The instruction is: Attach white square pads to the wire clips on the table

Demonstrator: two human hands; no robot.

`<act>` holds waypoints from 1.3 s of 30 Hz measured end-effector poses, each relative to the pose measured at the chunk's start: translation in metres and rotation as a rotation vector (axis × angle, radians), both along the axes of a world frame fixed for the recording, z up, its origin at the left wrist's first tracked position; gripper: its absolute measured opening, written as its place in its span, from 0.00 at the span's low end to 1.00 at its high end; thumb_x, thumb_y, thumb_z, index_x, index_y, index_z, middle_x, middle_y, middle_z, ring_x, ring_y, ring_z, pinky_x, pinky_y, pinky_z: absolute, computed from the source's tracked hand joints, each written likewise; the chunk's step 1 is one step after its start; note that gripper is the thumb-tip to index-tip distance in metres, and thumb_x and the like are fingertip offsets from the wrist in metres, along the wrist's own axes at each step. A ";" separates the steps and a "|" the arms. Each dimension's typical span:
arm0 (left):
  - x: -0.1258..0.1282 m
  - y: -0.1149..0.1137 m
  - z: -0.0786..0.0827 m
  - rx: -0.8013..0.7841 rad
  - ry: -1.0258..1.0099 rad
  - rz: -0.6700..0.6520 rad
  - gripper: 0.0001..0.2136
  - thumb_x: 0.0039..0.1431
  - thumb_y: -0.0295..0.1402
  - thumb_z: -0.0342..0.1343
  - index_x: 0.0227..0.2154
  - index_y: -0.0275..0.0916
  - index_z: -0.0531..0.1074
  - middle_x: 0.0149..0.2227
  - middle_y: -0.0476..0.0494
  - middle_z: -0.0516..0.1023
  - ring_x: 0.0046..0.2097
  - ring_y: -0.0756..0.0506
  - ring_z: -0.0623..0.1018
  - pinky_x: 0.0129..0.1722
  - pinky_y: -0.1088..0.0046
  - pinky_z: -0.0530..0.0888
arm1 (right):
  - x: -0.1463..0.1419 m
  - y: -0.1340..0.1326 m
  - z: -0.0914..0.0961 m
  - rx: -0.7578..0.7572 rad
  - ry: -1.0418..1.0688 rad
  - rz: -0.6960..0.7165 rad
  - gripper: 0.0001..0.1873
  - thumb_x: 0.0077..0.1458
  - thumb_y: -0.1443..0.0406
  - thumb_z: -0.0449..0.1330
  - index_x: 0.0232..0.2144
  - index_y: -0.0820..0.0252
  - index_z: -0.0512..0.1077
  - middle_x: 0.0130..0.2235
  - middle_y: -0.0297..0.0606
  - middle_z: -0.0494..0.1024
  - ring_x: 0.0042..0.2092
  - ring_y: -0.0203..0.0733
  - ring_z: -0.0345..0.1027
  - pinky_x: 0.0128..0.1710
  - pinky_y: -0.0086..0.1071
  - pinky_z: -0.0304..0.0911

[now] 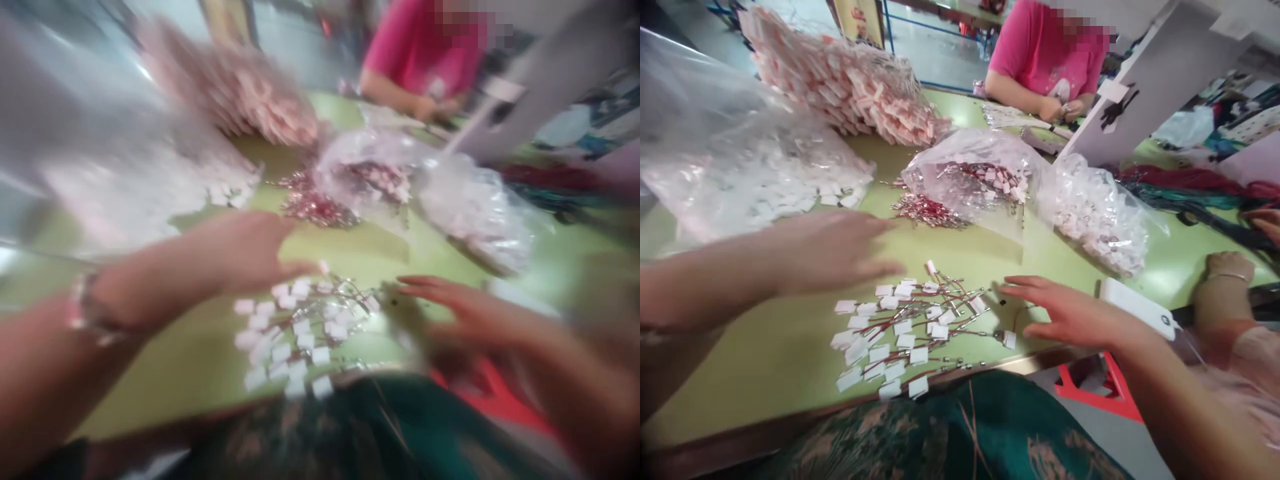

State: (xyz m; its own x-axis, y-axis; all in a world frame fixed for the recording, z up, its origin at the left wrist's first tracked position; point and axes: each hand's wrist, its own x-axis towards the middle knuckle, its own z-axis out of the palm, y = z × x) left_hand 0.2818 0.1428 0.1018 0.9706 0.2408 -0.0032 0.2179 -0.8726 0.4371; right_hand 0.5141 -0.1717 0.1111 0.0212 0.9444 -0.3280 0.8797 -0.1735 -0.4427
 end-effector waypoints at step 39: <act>-0.046 -0.055 -0.087 -0.292 -0.554 0.352 0.18 0.67 0.35 0.45 0.57 0.41 0.64 0.63 0.37 0.63 0.64 0.41 0.63 0.64 0.57 0.61 | -0.103 0.111 -0.082 0.403 -0.315 0.209 0.25 0.58 0.62 0.57 0.57 0.62 0.67 0.57 0.55 0.66 0.53 0.56 0.61 0.52 0.49 0.59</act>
